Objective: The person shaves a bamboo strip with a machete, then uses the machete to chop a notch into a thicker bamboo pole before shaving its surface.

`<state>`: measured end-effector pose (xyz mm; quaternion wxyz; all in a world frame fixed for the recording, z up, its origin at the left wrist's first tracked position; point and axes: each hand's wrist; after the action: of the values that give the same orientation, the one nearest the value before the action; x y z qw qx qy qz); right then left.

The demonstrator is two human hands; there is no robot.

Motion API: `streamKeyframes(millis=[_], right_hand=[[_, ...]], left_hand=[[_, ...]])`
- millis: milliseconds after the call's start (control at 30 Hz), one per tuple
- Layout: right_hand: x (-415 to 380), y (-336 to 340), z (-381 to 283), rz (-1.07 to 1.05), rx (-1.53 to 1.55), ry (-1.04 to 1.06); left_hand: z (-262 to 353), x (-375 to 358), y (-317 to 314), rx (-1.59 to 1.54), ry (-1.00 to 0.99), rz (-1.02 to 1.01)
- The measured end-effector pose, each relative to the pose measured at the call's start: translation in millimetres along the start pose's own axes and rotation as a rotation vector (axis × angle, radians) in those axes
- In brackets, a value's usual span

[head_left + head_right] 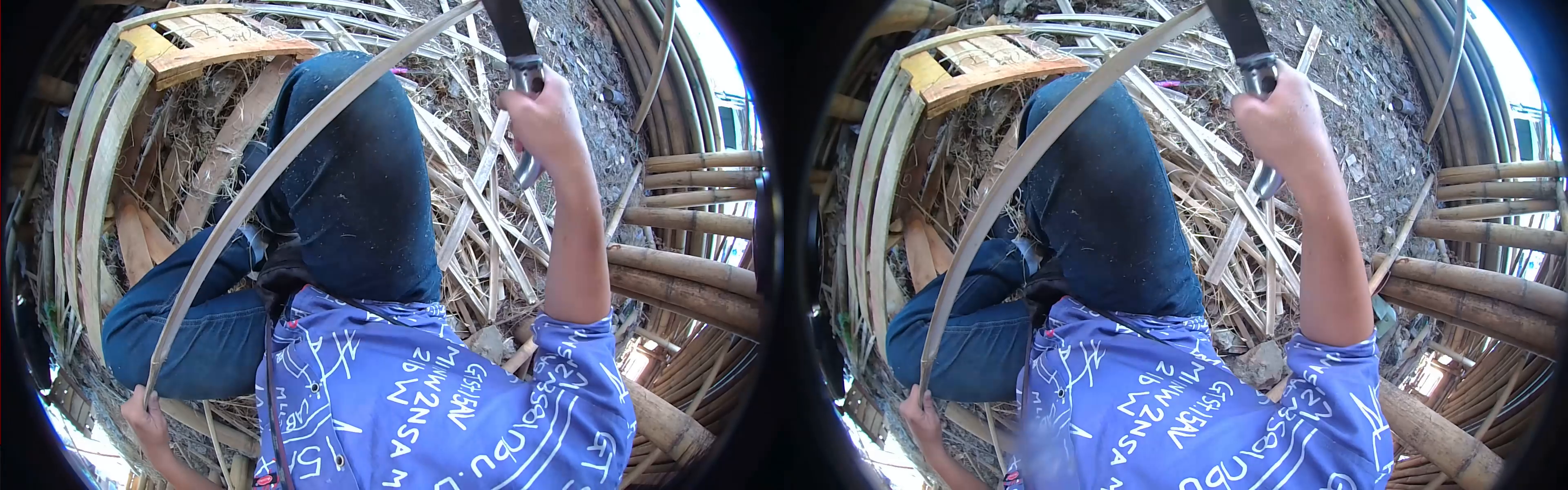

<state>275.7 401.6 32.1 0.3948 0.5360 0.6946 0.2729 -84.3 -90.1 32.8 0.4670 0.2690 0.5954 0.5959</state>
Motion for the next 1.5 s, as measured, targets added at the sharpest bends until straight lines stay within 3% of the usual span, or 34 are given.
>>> streamKeyframes(millis=[67, 133, 233, 333, 400, 433, 533, 567, 600, 667, 900, 967, 1100, 1333, 1500], right_hand=[[3.6, -4.1, -0.9, 0.004, -0.044, 0.004], [-11.2, -12.4, -11.7, -0.109, 0.101, -0.07], [-37.0, -38.2, -18.8, -0.162, 0.073, 0.154], [-54.3, -51.6, -20.6, -0.215, 0.129, 0.321], [-59.3, -50.0, -19.2, -0.267, 0.139, 0.259], [-62.4, -49.8, -16.7, -0.264, 0.229, 0.21], [-63.8, -57.0, 4.4, -0.149, 0.339, 0.198], [-61.6, -56.8, 9.4, -0.139, 0.369, 0.196], [-59.2, -57.2, 15.3, -0.128, 0.397, 0.192], [-57.1, -55.4, 25.0, -0.126, 0.396, 0.087], [-48.1, -33.4, 22.6, 0.021, 0.316, 0.043], [-41.9, -28.9, 15.5, 0.047, 0.237, 0.026], [-37.4, -39.2, 8.8, 0.146, 0.13, 0.086], [-57.3, -33.5, 2.6, -0.019, 0.058, 0.051], [-68.8, -39.5, 3.9, 0.067, 0.0, 0.118]], left_hand=[[-0.4, 2.3, 0.1, -0.013, -0.01, 0.005], [0.3, 1.5, 1.7, -0.012, -0.016, 0.017], [1.3, 2.8, 5.0, 0.004, 0.016, 0.055], [18.4, 15.7, 21.2, -0.102, 0.114, -0.075], [49.5, 27.6, 34.0, -0.2, 0.406, -0.204], [49.5, 18.4, 23.3, -0.05, 0.339, -0.028], [45.3, 9.2, 12.6, -0.009, 0.248, 0.134], [28.7, 0.2, -4.2, 0.037, 0.109, 0.351], [28.2, 1.3, 0.4, 0.044, 0.113, 0.354], [27.9, 8.2, 10.7, -0.006, 0.165, 0.048], [22.8, 17.1, 13.0, 0.0, 0.022, 0.249], [36.0, 29.8, 33.2, -0.075, 0.11, -0.083], [46.9, 39.4, 37.4, -0.094, 0.145, -0.171], [44.2, 38.0, 31.2, -0.029, 0.137, -0.121], [50.5, 33.4, 29.0, 0.08, 0.209, -0.101]])
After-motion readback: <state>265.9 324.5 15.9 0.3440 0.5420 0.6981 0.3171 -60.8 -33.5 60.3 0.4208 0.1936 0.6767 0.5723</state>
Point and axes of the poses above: each hand's wrist, its own x-axis towards the middle knuckle, its own y-axis out of the back of the hand, z = x × y, and after that the axes turned 3 degrees about -y, right-handed
